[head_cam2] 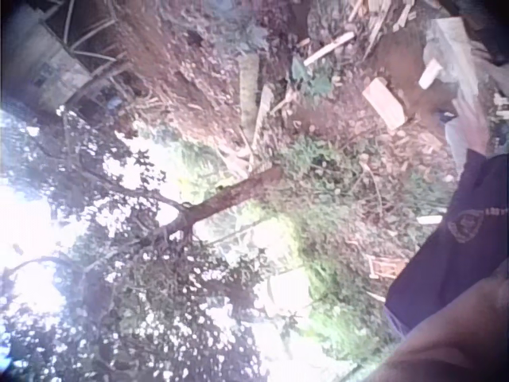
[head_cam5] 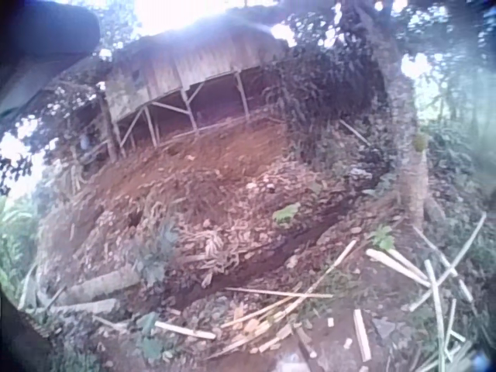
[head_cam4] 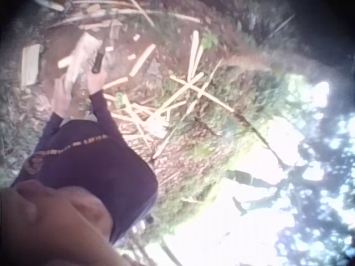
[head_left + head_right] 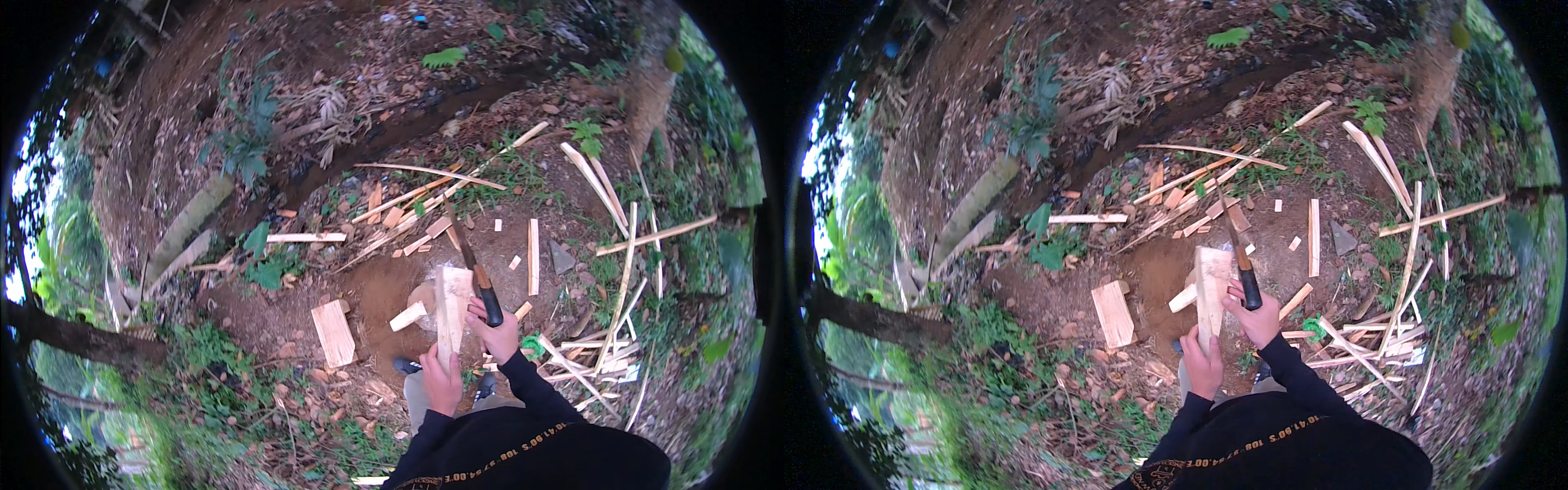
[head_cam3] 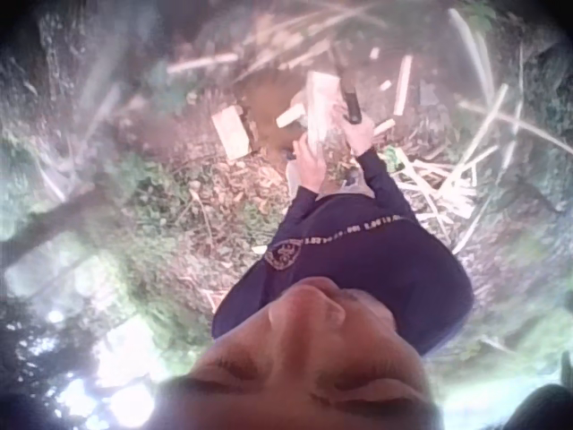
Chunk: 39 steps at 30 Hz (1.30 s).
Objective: The person uses a machete to split a piece of wood into smaller sections on a large rock in a forest setting. They repeatedly position the wood, strike it with the blade, and adjust the pieces to continue the splitting process.
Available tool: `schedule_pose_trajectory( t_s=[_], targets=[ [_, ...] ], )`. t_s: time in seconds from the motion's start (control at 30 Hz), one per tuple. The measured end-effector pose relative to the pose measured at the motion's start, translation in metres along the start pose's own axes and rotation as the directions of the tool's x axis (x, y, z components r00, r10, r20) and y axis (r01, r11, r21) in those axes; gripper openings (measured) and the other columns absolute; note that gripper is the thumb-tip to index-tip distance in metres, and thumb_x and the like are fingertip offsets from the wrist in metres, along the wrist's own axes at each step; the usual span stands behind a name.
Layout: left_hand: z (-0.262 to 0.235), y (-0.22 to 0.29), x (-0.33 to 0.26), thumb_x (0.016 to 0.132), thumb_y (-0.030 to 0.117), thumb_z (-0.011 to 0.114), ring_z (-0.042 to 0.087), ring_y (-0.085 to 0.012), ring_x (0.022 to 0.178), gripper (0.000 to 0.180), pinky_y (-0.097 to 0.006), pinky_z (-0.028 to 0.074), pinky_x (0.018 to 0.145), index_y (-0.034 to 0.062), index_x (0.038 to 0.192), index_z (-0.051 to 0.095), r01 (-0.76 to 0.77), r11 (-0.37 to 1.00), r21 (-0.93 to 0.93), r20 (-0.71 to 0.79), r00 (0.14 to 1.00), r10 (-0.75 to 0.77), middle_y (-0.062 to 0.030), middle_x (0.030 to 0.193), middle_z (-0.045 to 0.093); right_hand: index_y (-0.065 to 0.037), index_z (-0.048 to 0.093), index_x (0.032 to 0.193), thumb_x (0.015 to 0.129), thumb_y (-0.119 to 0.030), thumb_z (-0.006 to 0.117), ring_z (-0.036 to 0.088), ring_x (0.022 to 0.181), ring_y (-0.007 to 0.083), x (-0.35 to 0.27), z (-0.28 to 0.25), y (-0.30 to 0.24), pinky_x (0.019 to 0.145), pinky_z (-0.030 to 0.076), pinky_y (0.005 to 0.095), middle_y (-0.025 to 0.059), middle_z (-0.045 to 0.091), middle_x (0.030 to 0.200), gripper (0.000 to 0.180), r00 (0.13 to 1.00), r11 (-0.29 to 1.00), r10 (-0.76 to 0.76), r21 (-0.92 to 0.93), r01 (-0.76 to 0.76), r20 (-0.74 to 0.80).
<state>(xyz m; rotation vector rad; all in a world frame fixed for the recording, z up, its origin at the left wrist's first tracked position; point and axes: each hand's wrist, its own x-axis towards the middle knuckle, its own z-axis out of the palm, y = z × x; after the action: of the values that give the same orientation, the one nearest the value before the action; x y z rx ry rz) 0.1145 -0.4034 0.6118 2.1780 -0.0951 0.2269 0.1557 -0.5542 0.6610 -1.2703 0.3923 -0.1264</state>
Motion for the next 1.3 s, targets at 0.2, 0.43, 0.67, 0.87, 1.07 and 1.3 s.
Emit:
schedule_pose_trajectory(
  t_s=[0.2,0.43,0.67,0.87,1.07,1.3],
  targets=[
    [0.008,0.003,-0.013,0.096,0.019,0.059,0.054,-0.0263,0.104,0.045,-0.039,0.044,0.092,-0.0043,0.129,0.041,-0.098,0.971,-0.217,0.052,0.992,0.112,-0.0157,0.114,0.052,0.009,0.061,0.118,0.077,-0.014,0.083,0.055,0.051,0.0039,0.018,-0.009,0.016,0.041,0.041,0.0197,0.0108,0.07,0.095,0.052,0.948,0.945,-0.319,-0.074,0.32,0.022],
    [-0.044,0.001,0.012,0.083,0.007,0.076,0.053,-0.0157,0.118,0.068,-0.033,0.044,0.102,-0.002,0.138,0.039,0.534,0.596,-0.6,0.658,0.753,-0.011,-0.0085,0.129,0.053,0.007,0.065,0.108,0.076,-0.015,0.085,0.05,0.046,0.0027,0.028,0.015,-0.043,0.04,0.036,0.0188,-0.0001,0.064,0.072,0.044,0.999,0.984,-0.033,0.178,0.032,0.004],
    [-0.075,0.049,0.027,0.078,0.013,0.079,0.054,-0.0194,0.115,0.081,-0.035,0.044,0.101,-0.0019,0.144,0.035,0.218,0.585,-0.781,0.324,0.942,0.082,-0.0101,0.132,0.051,-0.006,0.063,0.094,0.086,-0.018,0.076,0.046,0.039,0.0062,0.037,0.02,-0.054,0.035,0.033,0.0218,-0.0002,0.062,0.074,0.02,0.999,0.903,0.048,0.428,-0.042,-0.002],
    [-0.048,0.055,0.057,0.091,0.031,0.069,0.056,-0.0283,0.117,0.058,-0.041,0.042,0.102,0.0009,0.133,0.044,-0.347,0.887,-0.303,-0.205,0.933,0.295,-0.0173,0.134,0.051,-0.007,0.063,0.097,0.089,-0.025,0.073,0.045,0.038,0.0086,0.03,0.025,-0.03,0.036,0.033,0.0236,0.0002,0.061,0.073,0.022,0.977,0.84,0.191,0.499,-0.212,0.095],
    [-0.053,0.067,0.109,0.104,0.032,0.045,0.055,-0.0237,0.118,0.044,-0.038,0.041,0.103,-0.0011,0.133,0.043,-0.23,0.757,-0.612,-0.228,0.967,0.109,-0.0181,0.131,0.055,0.0,0.053,0.105,0.093,-0.052,0.06,0.043,0.036,0.0125,0.004,0.014,-0.001,0.037,0.035,0.0271,0.014,0.069,0.08,0.054,0.929,0.845,0.327,0.386,-0.369,0.173],
    [-0.091,0.0,0.156,0.099,0.063,0.031,0.055,-0.0194,0.079,0.062,-0.046,0.048,0.079,0.0088,0.121,0.051,0.305,-0.08,-0.949,0.314,0.934,-0.172,-0.0048,0.092,0.056,-0.004,0.056,0.08,0.091,-0.045,0.067,0.044,0.033,0.0133,-0.042,-0.033,0.06,0.033,0.033,0.0274,0.0082,0.058,0.056,0.045,0.915,0.868,0.404,0.309,-0.388,0.012]
  ],
)
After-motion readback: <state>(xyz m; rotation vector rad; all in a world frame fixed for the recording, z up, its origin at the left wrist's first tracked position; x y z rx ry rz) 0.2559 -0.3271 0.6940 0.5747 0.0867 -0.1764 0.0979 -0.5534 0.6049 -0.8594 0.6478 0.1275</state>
